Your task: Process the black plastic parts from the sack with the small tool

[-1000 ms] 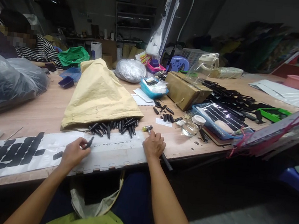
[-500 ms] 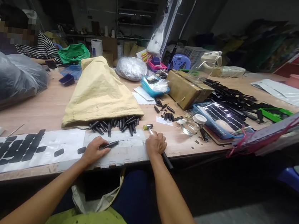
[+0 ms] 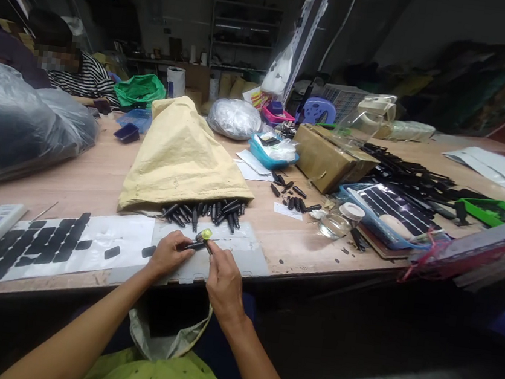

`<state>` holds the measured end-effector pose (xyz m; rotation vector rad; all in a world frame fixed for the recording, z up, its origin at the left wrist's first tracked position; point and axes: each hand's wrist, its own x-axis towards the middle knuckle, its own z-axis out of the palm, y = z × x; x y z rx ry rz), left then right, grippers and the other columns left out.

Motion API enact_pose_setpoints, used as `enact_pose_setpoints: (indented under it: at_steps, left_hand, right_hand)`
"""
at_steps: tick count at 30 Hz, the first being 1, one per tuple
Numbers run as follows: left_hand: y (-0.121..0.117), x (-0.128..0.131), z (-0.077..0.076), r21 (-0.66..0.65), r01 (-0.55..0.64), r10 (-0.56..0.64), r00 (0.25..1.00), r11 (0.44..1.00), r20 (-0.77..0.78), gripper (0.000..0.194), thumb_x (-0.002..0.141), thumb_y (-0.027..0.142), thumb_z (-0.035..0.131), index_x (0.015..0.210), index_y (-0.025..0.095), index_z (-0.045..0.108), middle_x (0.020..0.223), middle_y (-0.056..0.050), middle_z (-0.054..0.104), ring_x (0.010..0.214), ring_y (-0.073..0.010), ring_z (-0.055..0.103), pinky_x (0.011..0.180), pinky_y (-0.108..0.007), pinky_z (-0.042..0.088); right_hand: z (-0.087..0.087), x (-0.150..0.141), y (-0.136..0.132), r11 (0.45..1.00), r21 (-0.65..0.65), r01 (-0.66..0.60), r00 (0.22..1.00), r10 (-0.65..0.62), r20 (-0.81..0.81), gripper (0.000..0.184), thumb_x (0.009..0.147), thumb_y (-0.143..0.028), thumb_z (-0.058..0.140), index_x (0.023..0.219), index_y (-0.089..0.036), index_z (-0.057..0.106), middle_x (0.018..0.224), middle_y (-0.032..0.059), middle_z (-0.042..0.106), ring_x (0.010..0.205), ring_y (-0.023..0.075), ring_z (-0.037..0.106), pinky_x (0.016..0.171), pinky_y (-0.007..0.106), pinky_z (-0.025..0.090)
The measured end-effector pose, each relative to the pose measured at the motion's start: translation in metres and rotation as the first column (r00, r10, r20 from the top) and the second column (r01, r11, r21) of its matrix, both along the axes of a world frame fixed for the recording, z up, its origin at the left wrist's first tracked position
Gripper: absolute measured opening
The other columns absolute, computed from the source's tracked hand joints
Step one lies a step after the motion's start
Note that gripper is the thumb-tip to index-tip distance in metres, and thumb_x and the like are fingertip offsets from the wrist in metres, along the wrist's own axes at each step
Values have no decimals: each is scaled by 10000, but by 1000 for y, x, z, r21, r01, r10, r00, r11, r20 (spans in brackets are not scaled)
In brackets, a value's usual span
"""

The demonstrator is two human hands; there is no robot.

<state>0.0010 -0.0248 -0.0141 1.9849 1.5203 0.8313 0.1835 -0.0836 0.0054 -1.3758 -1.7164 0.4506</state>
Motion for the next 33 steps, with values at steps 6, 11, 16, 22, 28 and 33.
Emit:
enact_pose_setpoints:
  at_steps: [6,11,16,22,28,33]
  left_hand:
    - [1,0,1,-11,14,-14,1000,1000,11,72,751,201,685,810,198,724,743,-4,558,801,-168,534,735,-281,414]
    - [1,0,1,-15,14,-13,1000,1000,28,110,763,202,674,846,215,745,726,-3,555,781,-162,528,727,-278,411]
    - [1,1,-1,-5,-4,4,999,1000,32,100,733,182,692,822,200,732,726,-4,563,781,-163,528,731,-280,415]
    - [0,0,1,-13,5,-4,999,1000,41,94,718,184,689,809,197,706,748,-3,566,781,-163,540,731,-284,434]
    - [-1,2,1,11,7,-7,999,1000,-36,147,696,238,711,821,192,651,824,-16,582,809,-180,538,715,-295,428]
    - [0,2,0,8,17,-16,998,1000,-65,119,747,288,693,822,203,658,805,-16,583,813,-187,533,711,-302,413]
  right_hand:
    - [-7,-13,-9,1000,22,1,972,-6,235,435,970,-183,352,1343,-245,567,935,54,622,815,144,623,742,230,512]
    - [-7,-12,-7,999,-8,49,951,-44,307,438,963,-177,347,1319,-251,592,883,42,600,777,140,614,698,217,502]
    - [-9,-8,-4,995,42,89,962,-96,254,444,968,-192,340,1345,-247,570,896,47,596,810,142,608,748,229,500]
    - [-11,3,1,991,3,136,963,-133,235,421,970,-237,353,1318,-260,589,940,47,616,848,148,600,752,234,477]
    - [5,61,49,840,-38,542,778,-484,400,377,938,-242,446,1262,-263,637,1032,72,615,836,176,561,681,275,399]
    - [-6,97,84,710,-98,697,611,-517,600,374,923,-217,444,1223,-237,667,1014,127,614,932,251,526,715,341,362]
